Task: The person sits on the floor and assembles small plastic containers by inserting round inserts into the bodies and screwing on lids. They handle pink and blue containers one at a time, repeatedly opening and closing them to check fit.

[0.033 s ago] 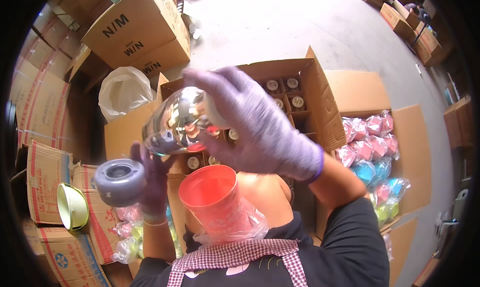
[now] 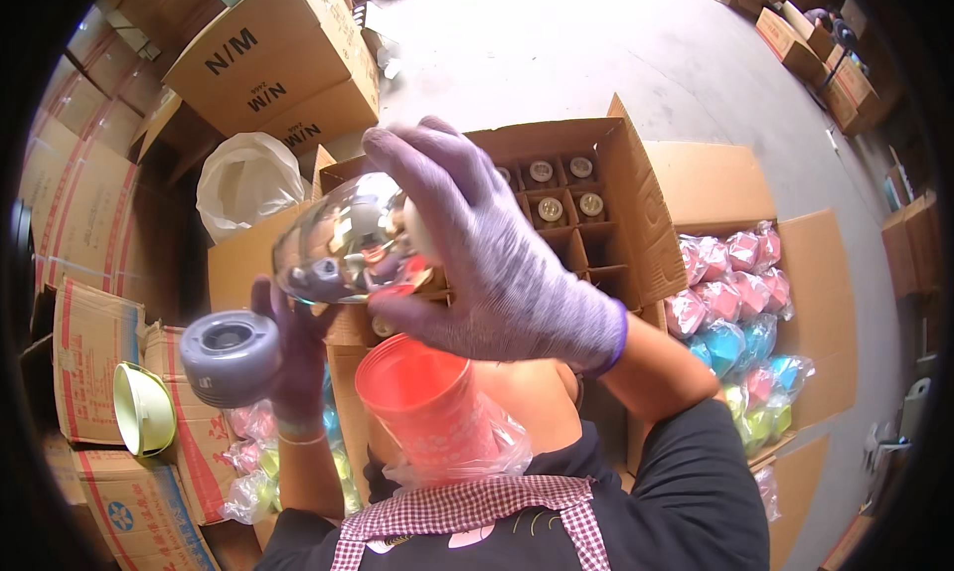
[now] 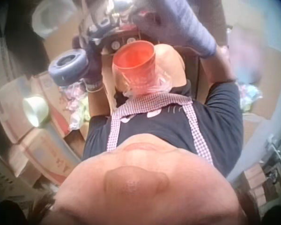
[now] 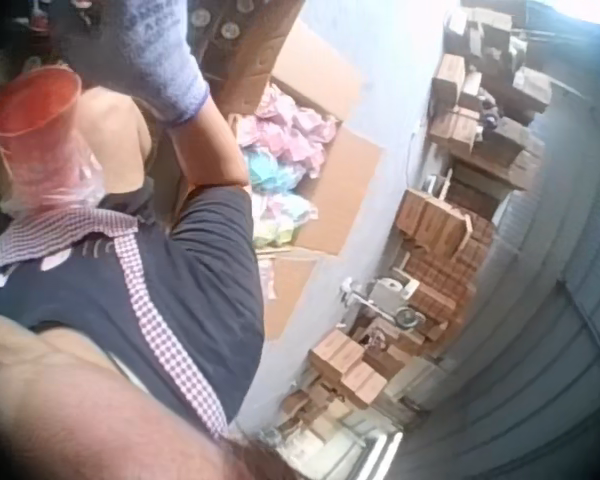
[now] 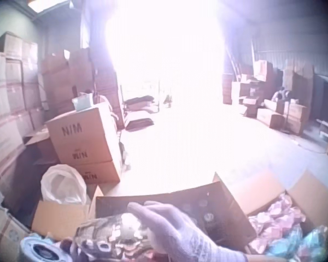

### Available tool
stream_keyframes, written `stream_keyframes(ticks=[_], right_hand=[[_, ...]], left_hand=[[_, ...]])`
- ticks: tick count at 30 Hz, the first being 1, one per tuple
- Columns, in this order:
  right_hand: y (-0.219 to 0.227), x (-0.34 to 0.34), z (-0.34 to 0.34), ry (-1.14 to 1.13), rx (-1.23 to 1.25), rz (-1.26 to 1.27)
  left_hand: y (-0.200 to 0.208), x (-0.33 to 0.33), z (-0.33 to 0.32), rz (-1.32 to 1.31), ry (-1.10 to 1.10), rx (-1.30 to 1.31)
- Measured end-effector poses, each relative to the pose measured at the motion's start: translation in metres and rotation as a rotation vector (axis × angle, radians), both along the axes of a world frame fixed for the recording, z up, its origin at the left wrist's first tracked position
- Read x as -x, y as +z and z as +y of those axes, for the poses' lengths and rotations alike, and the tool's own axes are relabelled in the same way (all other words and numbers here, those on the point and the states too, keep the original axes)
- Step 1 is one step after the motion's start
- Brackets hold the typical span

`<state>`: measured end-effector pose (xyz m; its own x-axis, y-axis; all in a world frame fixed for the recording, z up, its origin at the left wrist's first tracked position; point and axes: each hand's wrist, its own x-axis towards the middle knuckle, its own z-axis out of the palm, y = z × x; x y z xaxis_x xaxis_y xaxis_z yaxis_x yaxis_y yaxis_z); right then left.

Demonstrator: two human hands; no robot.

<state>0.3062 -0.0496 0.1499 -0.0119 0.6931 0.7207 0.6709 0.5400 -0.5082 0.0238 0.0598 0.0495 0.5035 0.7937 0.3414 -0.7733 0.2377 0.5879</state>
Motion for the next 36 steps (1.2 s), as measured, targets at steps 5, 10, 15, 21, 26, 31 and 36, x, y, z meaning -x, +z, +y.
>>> stream_keyframes(ticks=[5,10,15,21,26,31,36], right_hand=[[-0.048,0.033,-0.032,0.32,0.217,0.236],[-0.062,0.041,-0.083,0.334,0.391,0.465],[-0.068,0.024,-0.093,-0.1,0.297,0.375],[-0.037,0.013,-0.02,0.444,0.774,0.453],[-0.021,0.012,0.031,0.665,0.879,-0.068],[0.001,0.042,0.041,0.407,1.067,-0.488],[-0.02,-0.001,0.023,0.704,1.034,0.146]], left_hand=[[0.038,0.013,0.068,0.838,0.44,-0.593],[0.083,-0.015,0.085,0.439,-0.185,-0.609],[0.097,-0.053,0.011,0.57,-0.528,-0.668],[0.06,-0.023,0.028,0.436,-0.771,-0.518],[0.01,0.048,0.029,0.254,-0.157,0.155],[0.007,0.021,0.019,0.482,0.086,-0.036],[0.031,-0.028,-0.022,0.486,0.263,-0.014]])
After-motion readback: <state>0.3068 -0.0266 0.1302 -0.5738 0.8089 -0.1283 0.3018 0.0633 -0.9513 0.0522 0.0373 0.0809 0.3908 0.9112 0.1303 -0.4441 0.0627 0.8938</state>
